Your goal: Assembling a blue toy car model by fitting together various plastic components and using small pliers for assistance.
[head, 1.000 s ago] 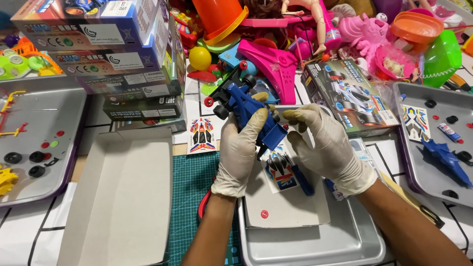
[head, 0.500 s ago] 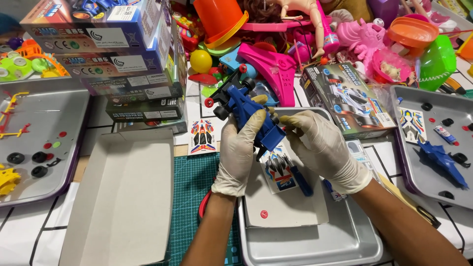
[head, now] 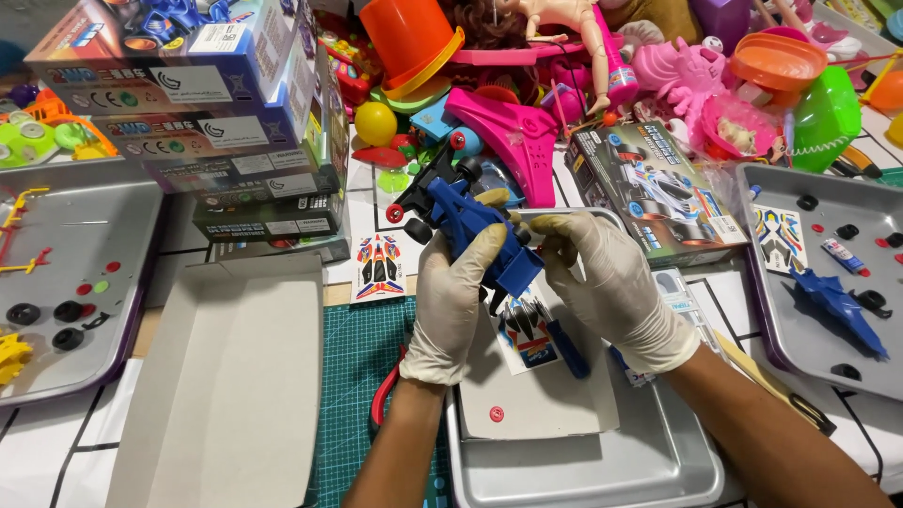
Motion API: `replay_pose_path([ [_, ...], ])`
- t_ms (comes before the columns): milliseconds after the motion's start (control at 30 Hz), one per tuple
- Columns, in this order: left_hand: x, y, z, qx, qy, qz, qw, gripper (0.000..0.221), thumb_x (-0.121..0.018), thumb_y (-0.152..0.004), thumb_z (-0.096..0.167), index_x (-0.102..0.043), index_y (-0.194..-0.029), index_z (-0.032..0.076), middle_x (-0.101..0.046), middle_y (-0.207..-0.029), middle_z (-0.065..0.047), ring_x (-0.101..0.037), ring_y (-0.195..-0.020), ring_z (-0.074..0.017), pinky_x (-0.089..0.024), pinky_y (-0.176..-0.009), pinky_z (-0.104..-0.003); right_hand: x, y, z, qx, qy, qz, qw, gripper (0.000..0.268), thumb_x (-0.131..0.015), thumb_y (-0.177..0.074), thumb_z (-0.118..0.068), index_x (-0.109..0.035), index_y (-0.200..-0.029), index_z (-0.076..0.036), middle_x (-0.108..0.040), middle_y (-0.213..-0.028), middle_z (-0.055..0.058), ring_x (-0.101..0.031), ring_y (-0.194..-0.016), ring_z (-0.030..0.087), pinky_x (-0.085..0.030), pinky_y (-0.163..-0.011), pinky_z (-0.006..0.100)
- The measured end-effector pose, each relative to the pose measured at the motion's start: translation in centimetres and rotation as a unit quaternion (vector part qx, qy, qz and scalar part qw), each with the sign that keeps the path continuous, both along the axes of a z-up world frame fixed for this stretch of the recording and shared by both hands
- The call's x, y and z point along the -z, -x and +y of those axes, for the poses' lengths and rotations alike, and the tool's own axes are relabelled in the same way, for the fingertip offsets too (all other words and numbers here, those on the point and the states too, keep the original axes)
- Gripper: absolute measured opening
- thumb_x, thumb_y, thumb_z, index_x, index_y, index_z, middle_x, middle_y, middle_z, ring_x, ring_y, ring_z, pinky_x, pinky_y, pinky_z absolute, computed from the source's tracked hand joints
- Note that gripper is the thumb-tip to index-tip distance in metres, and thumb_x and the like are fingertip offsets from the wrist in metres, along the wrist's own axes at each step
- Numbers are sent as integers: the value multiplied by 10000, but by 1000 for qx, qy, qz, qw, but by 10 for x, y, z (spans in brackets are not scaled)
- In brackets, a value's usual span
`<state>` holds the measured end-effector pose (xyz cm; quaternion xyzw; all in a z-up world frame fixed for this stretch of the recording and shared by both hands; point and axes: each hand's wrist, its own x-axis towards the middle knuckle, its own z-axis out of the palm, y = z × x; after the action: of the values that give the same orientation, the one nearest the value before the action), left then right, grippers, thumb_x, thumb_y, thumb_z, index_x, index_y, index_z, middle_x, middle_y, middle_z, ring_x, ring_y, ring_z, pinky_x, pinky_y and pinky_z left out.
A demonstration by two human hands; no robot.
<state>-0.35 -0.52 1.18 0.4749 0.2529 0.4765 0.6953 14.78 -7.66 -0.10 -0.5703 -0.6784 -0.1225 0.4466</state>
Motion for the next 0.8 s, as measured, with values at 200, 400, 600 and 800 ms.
replay_pose_path([
  [200,17,2,3,-17,6,11,1000,463,-767,-866,214,-650,-1262,4,-715,-1100,-193,-647,-1067,-242,-521,-1011,-486,14,-9,1,-7,-39,17,999,395,-798,-826,37,-685,-1181,-94,-680,-880,13,-652,-746,201,-568,-732,346],
  [400,-3,10,-4,-99,162,-128,973,416,-692,-887,281,-639,-1238,66,-690,-1008,-144,-689,-983,-268,-564,-962,-474,0,-5,-10,-24,-20,82,996,342,-771,-916,-67,-666,-1240,-43,-708,-986,65,-647,-738,178,-534,-680,294],
  [600,-11,9,8,-139,141,-177,964,355,-660,-922,272,-663,-1228,92,-716,-1008,-159,-727,-974,-288,-595,-938,-447,-19,1,-12,-92,47,-9,995,137,-811,-841,-35,-737,-936,-100,-697,-822,48,-660,-786,240,-546,-727,347],
  [800,-24,9,1,-200,144,-164,955,424,-619,-936,387,-620,-1235,85,-682,-973,-142,-705,-931,-234,-604,-912,-388,-34,-22,-34,-28,397,-113,910,309,-837,-795,-323,-727,-1014,-135,-728,-773,89,-667,-850,306,-573,-863,467],
])
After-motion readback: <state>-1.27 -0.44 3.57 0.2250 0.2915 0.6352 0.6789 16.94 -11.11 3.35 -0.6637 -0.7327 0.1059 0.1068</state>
